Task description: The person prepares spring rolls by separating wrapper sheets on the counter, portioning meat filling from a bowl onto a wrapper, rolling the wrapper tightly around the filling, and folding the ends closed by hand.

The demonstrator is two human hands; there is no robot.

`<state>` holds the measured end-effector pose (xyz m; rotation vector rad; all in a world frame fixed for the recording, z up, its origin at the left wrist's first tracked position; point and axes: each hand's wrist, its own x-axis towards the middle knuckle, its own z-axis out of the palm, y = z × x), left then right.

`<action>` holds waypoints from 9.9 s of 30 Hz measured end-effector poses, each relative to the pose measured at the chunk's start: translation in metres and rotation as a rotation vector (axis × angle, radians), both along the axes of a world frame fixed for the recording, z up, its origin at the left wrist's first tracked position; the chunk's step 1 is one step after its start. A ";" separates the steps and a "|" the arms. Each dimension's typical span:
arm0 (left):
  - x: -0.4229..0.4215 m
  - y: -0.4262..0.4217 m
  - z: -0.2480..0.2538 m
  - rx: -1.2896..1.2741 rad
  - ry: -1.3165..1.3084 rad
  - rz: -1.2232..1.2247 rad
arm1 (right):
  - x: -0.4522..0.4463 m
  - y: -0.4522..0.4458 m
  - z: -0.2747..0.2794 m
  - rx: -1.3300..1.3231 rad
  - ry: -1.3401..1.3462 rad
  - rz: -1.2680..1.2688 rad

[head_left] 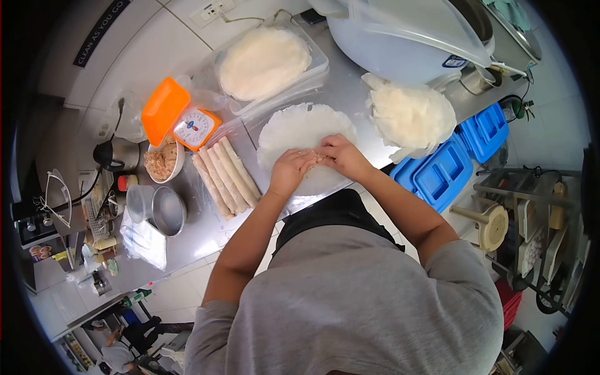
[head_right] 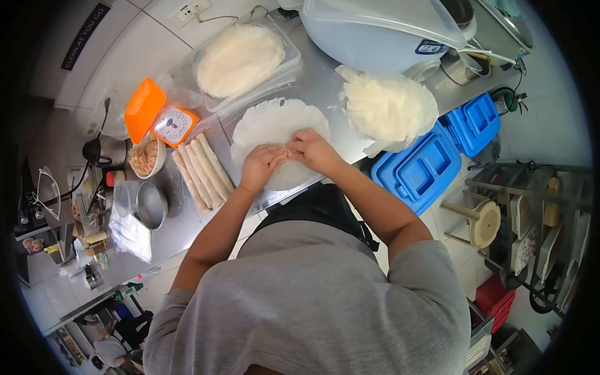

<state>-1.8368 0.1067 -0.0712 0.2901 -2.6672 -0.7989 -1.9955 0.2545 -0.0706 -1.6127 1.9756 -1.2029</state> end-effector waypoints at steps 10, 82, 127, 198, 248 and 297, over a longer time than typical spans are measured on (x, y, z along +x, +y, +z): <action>0.026 -0.005 0.021 0.171 -0.031 0.156 | 0.013 -0.021 0.009 -0.001 0.278 -0.100; -0.008 0.011 -0.010 -0.064 0.095 0.163 | -0.017 -0.008 0.007 0.028 -0.005 0.069; -0.079 0.063 0.003 -0.167 -0.027 0.029 | -0.051 0.038 -0.012 -0.016 -0.391 -0.046; 0.020 -0.007 -0.006 -0.031 0.073 0.032 | 0.008 -0.012 -0.004 0.083 0.043 -0.140; 0.050 -0.024 -0.005 0.029 -0.075 0.059 | -0.014 0.055 0.013 0.090 0.249 0.125; -0.074 -0.104 -0.014 -0.412 -0.209 -0.160 | 0.094 -0.086 0.005 0.150 0.265 0.063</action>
